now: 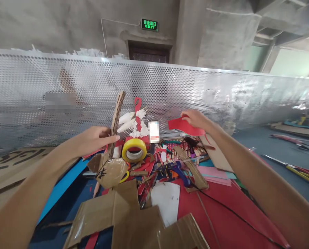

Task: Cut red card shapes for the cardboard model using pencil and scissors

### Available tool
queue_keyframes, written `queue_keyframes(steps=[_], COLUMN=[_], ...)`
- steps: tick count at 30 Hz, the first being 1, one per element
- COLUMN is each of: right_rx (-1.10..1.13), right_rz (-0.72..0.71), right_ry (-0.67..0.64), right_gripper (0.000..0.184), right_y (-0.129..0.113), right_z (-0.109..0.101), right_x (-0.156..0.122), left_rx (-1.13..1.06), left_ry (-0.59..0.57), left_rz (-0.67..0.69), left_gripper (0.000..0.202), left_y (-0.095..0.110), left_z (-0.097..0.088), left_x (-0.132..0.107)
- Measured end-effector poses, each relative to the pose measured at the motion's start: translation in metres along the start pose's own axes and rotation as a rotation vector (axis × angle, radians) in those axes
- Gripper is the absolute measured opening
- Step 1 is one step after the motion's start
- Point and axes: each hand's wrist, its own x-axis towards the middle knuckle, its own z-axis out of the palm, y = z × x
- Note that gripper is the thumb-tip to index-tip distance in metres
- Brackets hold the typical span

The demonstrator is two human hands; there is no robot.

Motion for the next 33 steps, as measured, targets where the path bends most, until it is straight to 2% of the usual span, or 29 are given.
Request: queue_keyframes(steps=[2, 4, 7, 10, 14, 17, 22, 29, 33], right_rx=[0.122, 0.281, 0.558, 0.644, 0.569, 0.579, 0.689, 0.687, 0.764], right_rz=[-0.061, -0.143, -0.235, -0.333, -0.411, -0.359, -0.315, -0.351, -0.347], right_ry=[0.005, -0.011, -0.119, -0.228, -0.306, -0.272, -0.26, -0.28, -0.281], right_gripper=[0.016, 0.02, 0.024, 0.023, 0.02, 0.027, 0.035, 0.022, 0.011], right_y=[-0.027, -0.059, -0.105, -0.146, -0.184, -0.197, -0.199, -0.194, -0.194], right_z=[-0.032, -0.058, -0.078, -0.072, -0.045, -0.027, -0.011, 0.0, 0.004], right_x=[-0.008, -0.02, -0.038, -0.048, -0.053, -0.055, -0.059, -0.057, -0.056], left_rx=[-0.027, -0.106, -0.198, -0.266, -0.32, -0.342, -0.449, -0.4, -0.313], left_ry=[0.077, 0.09, 0.133, 0.128, 0.185, 0.23, 0.171, 0.223, 0.21], left_rz=[0.04, 0.074, 0.12, 0.137, 0.177, 0.192, 0.191, 0.257, 0.277], left_gripper=[0.052, 0.052, 0.05, 0.047, 0.049, 0.06, 0.073, 0.079, 0.067], left_y=[0.002, 0.003, 0.005, 0.012, 0.025, 0.03, 0.025, 0.019, 0.023], left_z=[0.0, 0.002, 0.006, 0.013, 0.021, 0.027, 0.04, 0.05, 0.047], left_x=[-0.001, -0.001, -0.001, -0.002, -0.008, -0.013, -0.012, -0.005, -0.011])
